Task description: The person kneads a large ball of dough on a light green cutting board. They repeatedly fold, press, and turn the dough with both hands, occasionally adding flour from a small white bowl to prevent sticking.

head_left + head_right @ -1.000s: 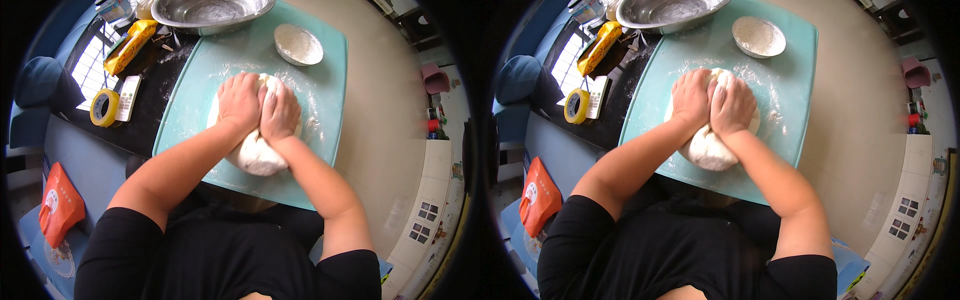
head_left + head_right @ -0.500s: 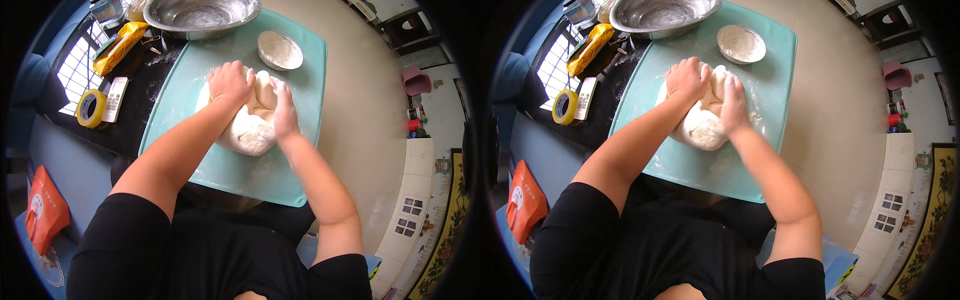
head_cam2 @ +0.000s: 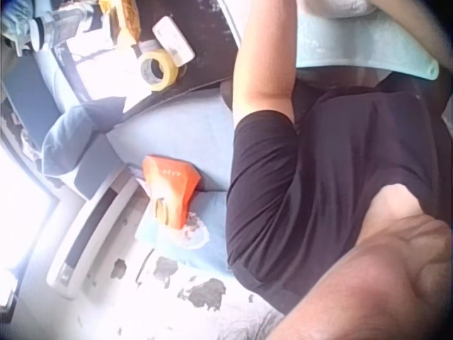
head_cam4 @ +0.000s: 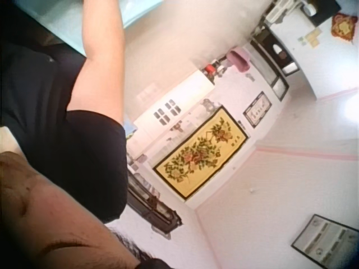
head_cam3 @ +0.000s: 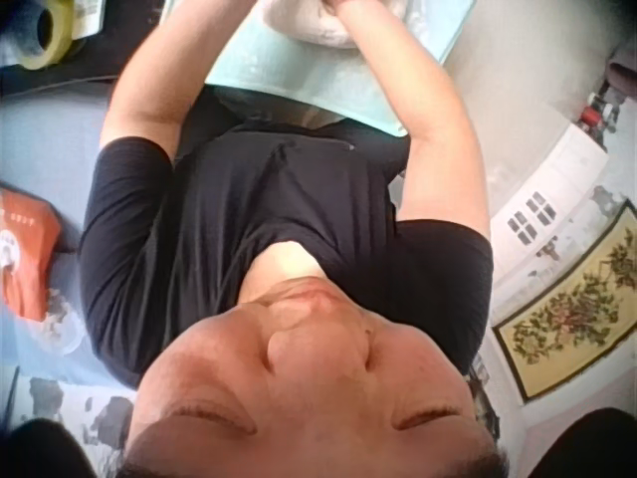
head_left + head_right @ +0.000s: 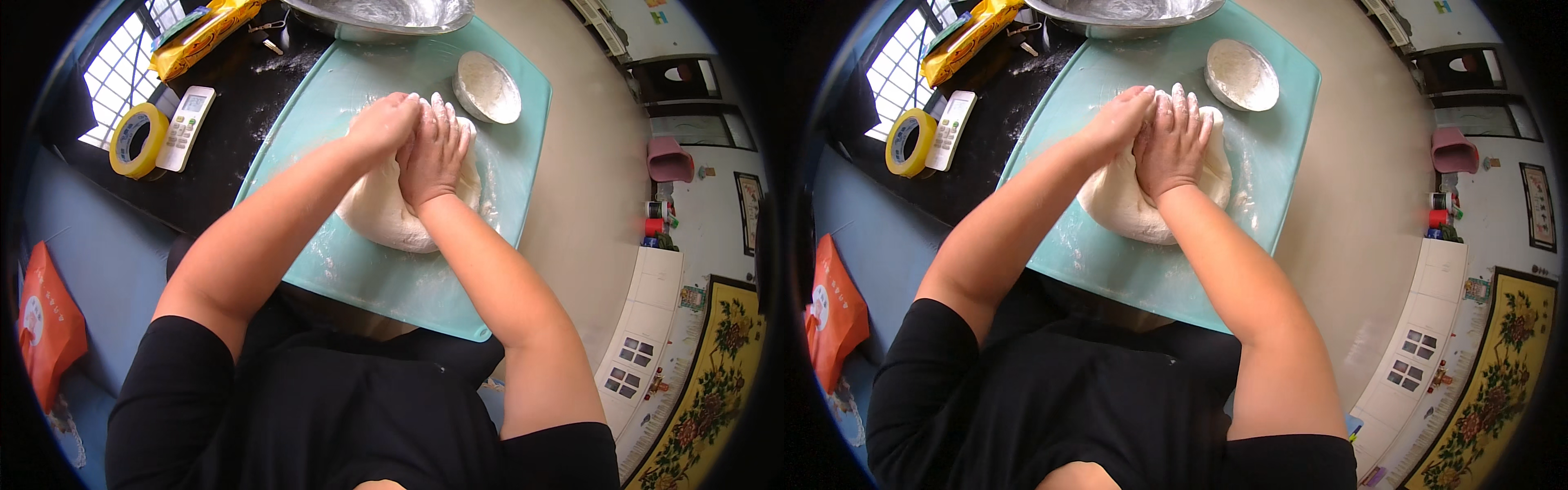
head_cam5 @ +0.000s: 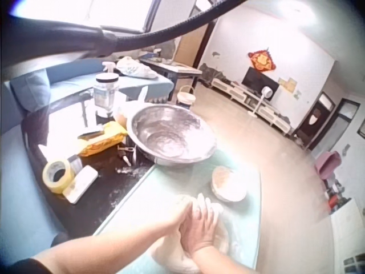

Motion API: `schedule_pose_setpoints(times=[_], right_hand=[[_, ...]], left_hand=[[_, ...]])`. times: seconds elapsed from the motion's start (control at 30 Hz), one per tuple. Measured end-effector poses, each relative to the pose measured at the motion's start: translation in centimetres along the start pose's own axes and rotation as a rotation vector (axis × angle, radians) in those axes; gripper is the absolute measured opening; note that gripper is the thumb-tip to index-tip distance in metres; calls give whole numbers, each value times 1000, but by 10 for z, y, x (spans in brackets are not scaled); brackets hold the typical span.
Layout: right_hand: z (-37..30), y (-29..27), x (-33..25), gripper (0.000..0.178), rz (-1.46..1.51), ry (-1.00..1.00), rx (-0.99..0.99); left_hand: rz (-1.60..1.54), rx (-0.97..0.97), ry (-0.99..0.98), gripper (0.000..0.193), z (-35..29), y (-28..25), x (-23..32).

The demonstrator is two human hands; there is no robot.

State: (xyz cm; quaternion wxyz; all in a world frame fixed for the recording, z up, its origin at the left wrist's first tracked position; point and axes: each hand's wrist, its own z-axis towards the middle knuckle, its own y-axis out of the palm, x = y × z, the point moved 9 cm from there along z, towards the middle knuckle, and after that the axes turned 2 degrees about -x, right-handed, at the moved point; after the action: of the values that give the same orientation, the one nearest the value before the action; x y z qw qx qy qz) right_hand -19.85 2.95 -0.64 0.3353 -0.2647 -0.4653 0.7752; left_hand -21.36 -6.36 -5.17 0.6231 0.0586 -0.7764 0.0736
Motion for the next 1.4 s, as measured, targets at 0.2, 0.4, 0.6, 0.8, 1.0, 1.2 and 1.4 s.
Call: schedule_pose_setpoints(times=[0.2, 0.4, 0.6, 0.8, 1.0, 1.2, 1.4], right_hand=[[10, 19, 4, 57, -61, -139, 42], [17, 15, 44, 32, 879, 230, 112], [-1, -27, 80, 31, 1114, 289, 254], [-33, 76, 180, 49, 979, 942, -127], [-3, 38, 137, 57, 1033, 743, -90], [-28, -73, 77, 41, 645, 555, 34], [-63, -70, 21, 44, 459, 191, 62]], left_hand=[[504, 286, 198, 39, -30, -11, 39], [684, 387, 320, 34, -42, 0, 44], [993, 358, 335, 48, -27, 18, 40], [1161, 329, 276, 60, -7, 36, 47], [939, 258, 234, 68, -14, 23, 53], [693, 125, 244, 51, -44, 5, 73], [799, -12, 533, 42, -106, 30, 67]])
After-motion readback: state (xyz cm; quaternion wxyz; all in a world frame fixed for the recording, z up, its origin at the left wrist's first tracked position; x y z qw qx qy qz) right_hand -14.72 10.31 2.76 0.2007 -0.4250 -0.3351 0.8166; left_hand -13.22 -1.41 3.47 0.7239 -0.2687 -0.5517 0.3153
